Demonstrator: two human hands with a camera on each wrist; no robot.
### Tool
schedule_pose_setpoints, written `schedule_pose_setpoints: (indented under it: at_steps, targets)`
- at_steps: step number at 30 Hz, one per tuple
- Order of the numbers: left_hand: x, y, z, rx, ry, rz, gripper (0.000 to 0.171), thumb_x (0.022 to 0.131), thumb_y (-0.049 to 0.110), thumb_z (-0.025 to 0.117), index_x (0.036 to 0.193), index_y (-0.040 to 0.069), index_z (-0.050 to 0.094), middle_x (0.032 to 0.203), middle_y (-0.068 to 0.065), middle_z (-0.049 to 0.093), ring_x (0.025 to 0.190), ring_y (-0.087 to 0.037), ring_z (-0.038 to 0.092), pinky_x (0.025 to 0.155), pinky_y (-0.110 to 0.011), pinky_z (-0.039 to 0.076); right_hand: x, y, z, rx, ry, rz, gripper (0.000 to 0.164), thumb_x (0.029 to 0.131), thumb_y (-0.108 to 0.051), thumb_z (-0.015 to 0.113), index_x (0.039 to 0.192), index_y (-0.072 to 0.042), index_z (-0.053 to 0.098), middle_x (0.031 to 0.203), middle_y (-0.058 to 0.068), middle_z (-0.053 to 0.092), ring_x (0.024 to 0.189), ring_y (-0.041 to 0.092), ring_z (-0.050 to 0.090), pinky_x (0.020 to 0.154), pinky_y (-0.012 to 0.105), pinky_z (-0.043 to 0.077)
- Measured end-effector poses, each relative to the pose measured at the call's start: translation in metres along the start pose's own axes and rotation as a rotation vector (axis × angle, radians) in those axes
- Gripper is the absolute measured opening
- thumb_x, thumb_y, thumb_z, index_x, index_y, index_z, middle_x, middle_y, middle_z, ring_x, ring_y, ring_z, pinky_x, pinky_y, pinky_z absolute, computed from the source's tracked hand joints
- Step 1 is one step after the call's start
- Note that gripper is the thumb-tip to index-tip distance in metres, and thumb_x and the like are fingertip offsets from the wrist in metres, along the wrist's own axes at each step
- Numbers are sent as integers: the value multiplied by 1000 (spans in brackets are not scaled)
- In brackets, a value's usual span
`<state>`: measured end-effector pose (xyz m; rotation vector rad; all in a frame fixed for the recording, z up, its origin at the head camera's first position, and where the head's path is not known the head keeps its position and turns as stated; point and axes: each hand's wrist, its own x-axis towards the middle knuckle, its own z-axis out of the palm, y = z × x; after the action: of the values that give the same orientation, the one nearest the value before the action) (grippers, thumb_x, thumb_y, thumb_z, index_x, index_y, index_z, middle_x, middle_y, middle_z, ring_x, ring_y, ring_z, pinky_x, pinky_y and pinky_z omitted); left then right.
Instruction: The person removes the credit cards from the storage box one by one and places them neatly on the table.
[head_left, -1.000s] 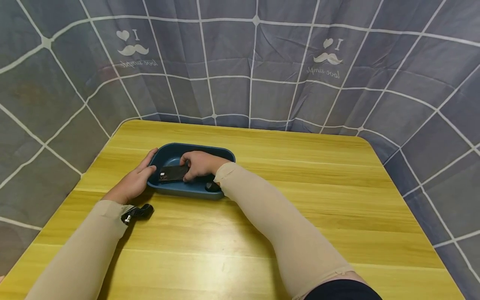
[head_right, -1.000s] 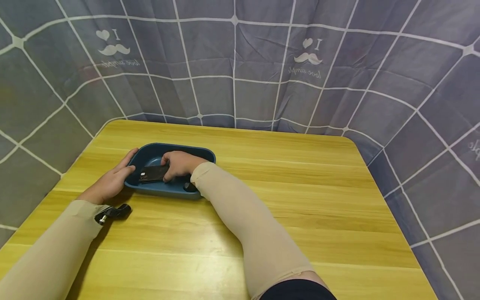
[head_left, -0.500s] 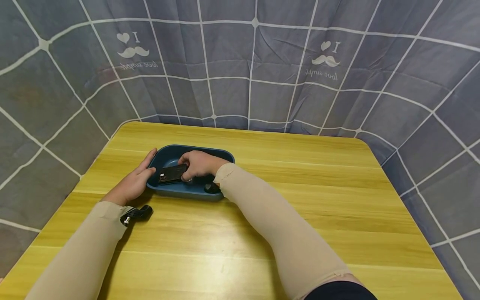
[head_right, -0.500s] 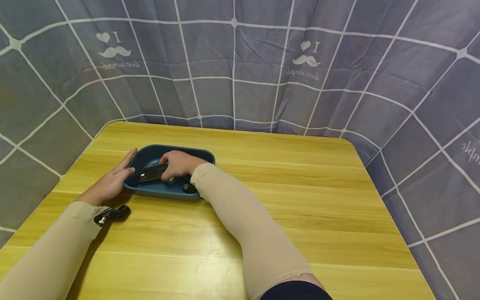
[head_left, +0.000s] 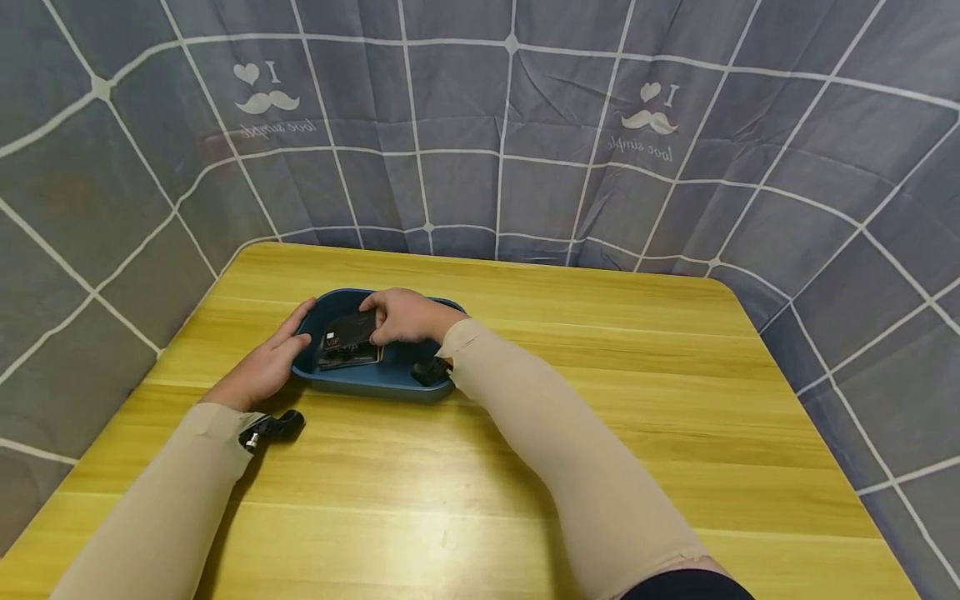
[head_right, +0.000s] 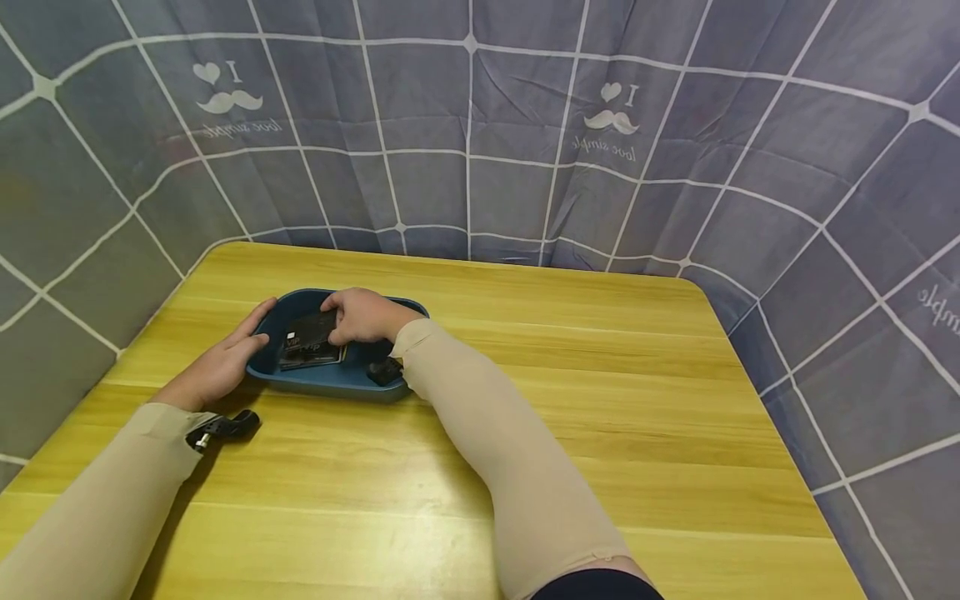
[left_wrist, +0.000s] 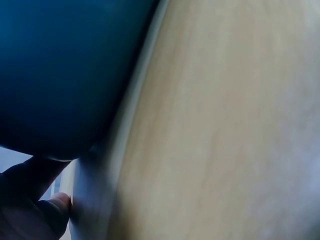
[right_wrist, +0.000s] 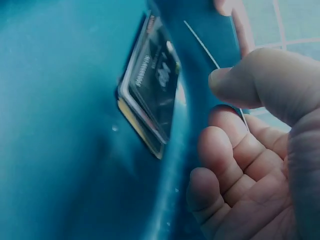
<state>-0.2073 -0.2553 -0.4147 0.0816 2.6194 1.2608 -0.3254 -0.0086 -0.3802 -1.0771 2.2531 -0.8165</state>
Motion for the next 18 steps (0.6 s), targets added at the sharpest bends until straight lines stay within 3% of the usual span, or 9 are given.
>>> schedule_pose_setpoints:
  at_steps: [5, 18]
  targets:
    - [0, 0, 0, 0, 7, 10, 61, 116, 42, 21, 169, 39, -9, 177, -4, -17, 161, -50, -7, 123, -77, 2, -10, 0, -10, 28, 36, -16, 61, 98, -9, 69, 155, -6, 49, 79, 0, 59, 67, 14, 49, 67, 25, 42]
    - [-1, -4, -4, 17, -3, -18, 62, 115, 45, 20, 168, 40, -10, 177, -6, -16, 160, -54, -4, 122, -79, 4, -50, 5, -41, 106, 175, -11, 62, 95, -11, 71, 153, -9, 51, 88, 3, 61, 74, 17, 52, 73, 27, 45]
